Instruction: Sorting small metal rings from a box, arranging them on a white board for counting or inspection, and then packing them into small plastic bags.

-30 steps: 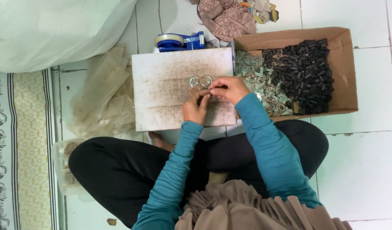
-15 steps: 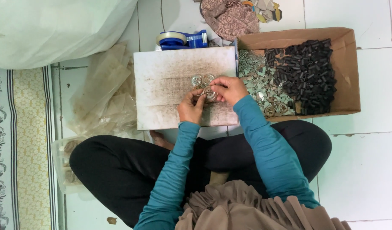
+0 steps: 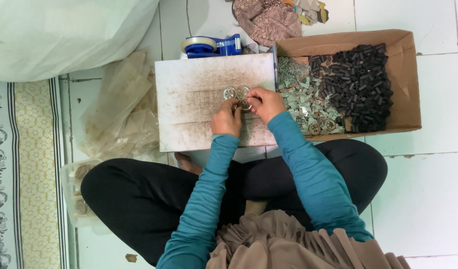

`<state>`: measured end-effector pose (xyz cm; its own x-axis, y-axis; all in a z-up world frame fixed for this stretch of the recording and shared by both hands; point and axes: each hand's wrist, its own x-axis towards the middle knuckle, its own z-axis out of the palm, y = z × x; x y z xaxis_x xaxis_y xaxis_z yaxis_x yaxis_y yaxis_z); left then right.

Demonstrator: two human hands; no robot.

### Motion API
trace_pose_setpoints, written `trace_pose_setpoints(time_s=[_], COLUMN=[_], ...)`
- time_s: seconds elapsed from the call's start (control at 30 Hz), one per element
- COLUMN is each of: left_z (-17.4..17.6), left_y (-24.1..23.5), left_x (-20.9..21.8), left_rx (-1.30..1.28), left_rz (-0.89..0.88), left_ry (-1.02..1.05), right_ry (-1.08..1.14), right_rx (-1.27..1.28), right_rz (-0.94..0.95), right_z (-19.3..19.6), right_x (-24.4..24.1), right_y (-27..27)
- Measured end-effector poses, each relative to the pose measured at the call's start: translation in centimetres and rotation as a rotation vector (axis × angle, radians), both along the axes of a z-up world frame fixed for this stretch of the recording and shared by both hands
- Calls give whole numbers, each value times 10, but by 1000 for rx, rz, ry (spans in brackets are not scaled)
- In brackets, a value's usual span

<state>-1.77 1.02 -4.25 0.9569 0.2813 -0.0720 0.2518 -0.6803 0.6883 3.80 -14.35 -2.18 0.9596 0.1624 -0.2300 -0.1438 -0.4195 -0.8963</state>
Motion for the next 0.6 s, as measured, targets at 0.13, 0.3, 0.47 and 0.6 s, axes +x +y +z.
trace_pose_setpoints(time_s=[0.13, 0.3, 0.47, 0.6], left_z=[-2, 15, 33, 16], left_y=[2, 2, 5, 7], left_x=[1, -1, -11, -27], left_rx=[-1, 29, 151, 294], left_rz=[-8, -28, -23, -70], left_ry=[18, 51, -169, -260], right_ry=[-38, -240, -140, 52], right_rx=[-8, -161, -110, -224], right_rz=[5, 46, 69, 216], right_z=[-13, 0, 0, 8], right_x=[5, 7, 4, -8], right_y=[-1, -4, -9, -9])
